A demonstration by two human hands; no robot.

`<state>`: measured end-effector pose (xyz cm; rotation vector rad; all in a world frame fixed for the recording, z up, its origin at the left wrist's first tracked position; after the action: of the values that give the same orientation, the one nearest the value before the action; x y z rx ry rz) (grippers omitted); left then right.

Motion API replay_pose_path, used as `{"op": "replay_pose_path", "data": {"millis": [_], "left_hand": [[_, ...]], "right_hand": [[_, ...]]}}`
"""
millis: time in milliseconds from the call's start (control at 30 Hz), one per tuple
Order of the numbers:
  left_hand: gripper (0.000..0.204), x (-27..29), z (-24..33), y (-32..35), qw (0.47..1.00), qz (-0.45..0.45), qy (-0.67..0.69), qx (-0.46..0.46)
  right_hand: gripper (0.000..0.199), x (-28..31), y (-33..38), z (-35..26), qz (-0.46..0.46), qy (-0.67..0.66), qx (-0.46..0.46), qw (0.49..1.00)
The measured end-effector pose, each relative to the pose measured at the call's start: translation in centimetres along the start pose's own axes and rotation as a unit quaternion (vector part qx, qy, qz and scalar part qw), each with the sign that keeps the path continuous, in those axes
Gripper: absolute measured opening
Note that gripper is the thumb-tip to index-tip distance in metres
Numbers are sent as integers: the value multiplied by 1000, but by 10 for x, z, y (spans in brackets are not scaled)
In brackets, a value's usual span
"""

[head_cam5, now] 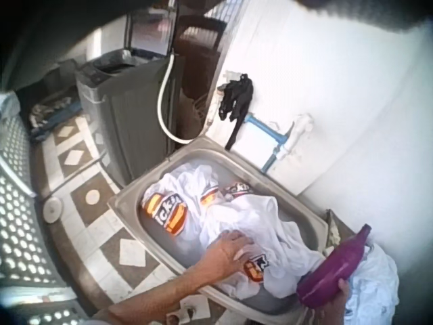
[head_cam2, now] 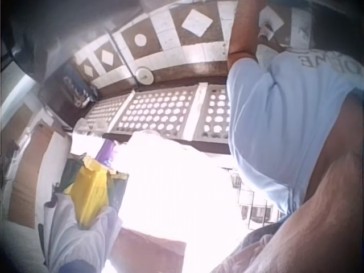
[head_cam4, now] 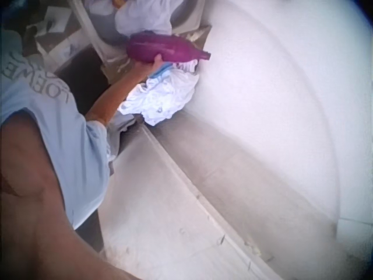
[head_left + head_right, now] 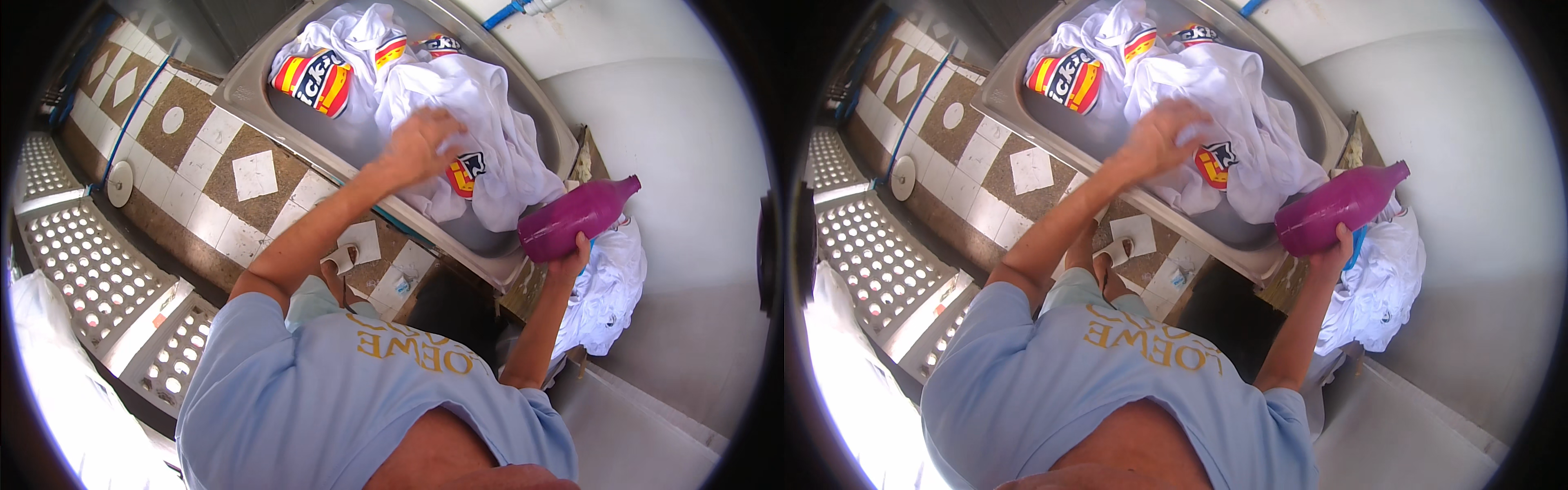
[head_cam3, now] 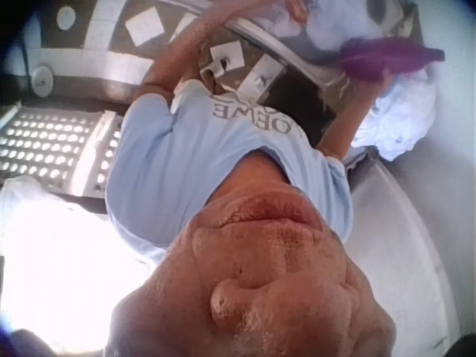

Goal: The person washes white shirts by hand in a sink, applying a liquid from a purple bottle and scrubbing the fabric between their hands.

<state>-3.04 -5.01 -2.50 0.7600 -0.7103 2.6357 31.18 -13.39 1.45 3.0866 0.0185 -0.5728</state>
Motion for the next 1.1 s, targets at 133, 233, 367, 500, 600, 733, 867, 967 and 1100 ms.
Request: {"op": "replay_pose_path", "data": {"millis": [133,233,367,500,600,733,867,967,1100], "left_hand": [[29,56,-34,-33,968,107,-216,67],[21,54,-69,-55,970,-40,-206,122],[21,70,-103,-54,988,68,57,127],[25,79,-90,-48,986,91,-79,113],[32,70,-27,-57,985,63,-163,6],[34,11,29,-64,969,-133,-114,-174],[34,-17,23,-74,948,-221,-188,-134],[19,3,18,-81,958,-225,-125,-127],[18,39,-3,-94,955,-243,160,-53]], "right_hand": [[54,4,-5,-1,11,3,3,1000],[52,-4,-7,-5,2,8,10,1000],[52,6,-7,-9,17,26,17,999],[52,-11,-8,-10,6,6,11,1000],[52,-10,-10,-11,-3,9,15,1000],[52,-4,-15,-13,-8,9,17,1000],[53,-3,-18,-22,-1,-16,32,999],[52,-9,-23,-34,10,-42,57,997],[52,-13,-34,-42,-3,-68,75,995]]}}
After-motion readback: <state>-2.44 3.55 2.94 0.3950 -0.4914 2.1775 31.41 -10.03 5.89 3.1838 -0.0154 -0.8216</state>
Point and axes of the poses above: each hand's wrist, its own y-axis away from the middle knuckle, its own x-axis out of the back of the hand, z = x × y, the point moved 6 cm from there along -y, towards the middle knuckle, and after that the axes turned 13 degrees about -z, right-handed, at the moved point
